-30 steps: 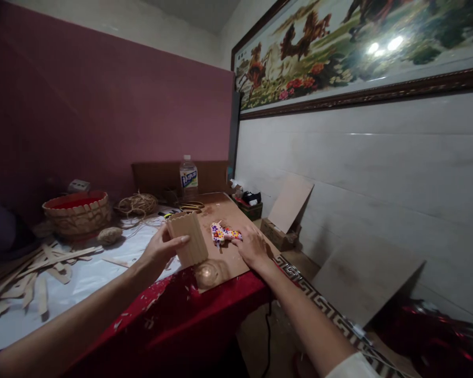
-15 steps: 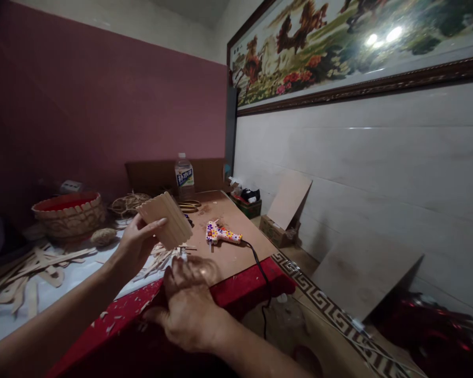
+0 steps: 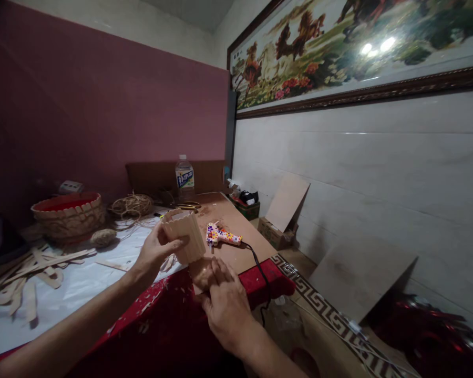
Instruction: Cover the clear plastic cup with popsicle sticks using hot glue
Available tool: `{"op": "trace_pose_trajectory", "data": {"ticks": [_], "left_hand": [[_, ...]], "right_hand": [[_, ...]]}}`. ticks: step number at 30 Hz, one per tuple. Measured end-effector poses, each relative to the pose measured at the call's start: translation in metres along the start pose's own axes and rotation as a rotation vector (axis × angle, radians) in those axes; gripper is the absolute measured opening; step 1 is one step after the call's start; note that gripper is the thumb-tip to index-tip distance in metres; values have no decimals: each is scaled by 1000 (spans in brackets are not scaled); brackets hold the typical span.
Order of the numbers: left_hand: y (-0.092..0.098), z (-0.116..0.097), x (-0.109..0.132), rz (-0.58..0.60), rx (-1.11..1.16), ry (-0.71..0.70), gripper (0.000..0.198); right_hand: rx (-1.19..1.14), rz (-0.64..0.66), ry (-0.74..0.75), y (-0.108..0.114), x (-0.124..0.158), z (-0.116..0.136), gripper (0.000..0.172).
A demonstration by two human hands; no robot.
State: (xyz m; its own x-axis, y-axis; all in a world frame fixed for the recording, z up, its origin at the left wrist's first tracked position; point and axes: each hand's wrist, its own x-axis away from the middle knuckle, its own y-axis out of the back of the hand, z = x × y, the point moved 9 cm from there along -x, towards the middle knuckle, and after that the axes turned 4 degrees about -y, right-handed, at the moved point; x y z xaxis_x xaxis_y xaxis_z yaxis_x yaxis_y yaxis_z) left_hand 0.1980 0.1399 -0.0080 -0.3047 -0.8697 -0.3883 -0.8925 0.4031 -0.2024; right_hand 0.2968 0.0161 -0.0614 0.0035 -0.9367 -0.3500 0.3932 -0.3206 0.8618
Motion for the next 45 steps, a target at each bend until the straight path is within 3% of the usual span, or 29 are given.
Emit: {"op": "trace_pose_trajectory", "data": {"ticks": [3, 5, 8, 15, 19, 23, 27, 32, 34, 36, 39, 45], "left_hand": [[-11, 10, 7, 33, -24, 32, 56], [-18, 17, 12, 54, -40, 57, 58], [-28, 28, 17, 114, -60, 84, 57], [-45, 30, 33, 330, -96, 153, 68], [-40, 29, 38, 333, -114, 161, 88], [-35, 26, 31, 269, -192, 62, 90], [-39, 34, 22, 336, -197, 115, 78], [-39, 37, 15, 494, -69, 195, 61], [-37, 35, 16, 532, -59, 190, 65], [-36, 35, 18, 532, -80, 185, 69], [-36, 34, 16, 495, -88, 176, 62], [-40, 34, 14, 510, 15, 137, 62]], "right_hand": [[-97, -57, 128, 8, 16, 5, 40], [-191, -176, 153, 22, 27, 5, 29], [-289, -326, 73, 38, 40, -10, 24], [-534, -470, -190, 50, 36, -61, 25], [-593, -548, -186, 61, 19, -69, 21], [-590, -514, -181, 55, 4, -67, 22], [-641, -418, -235, 33, -4, -67, 31], [-673, -339, -144, 32, -14, -63, 62], [-715, -266, -92, 34, -22, -63, 74], [-801, -173, -68, 32, -31, -66, 85], [-942, -60, -72, 21, -38, -68, 86], [-860, -211, -197, 16, -28, -74, 76]]}}
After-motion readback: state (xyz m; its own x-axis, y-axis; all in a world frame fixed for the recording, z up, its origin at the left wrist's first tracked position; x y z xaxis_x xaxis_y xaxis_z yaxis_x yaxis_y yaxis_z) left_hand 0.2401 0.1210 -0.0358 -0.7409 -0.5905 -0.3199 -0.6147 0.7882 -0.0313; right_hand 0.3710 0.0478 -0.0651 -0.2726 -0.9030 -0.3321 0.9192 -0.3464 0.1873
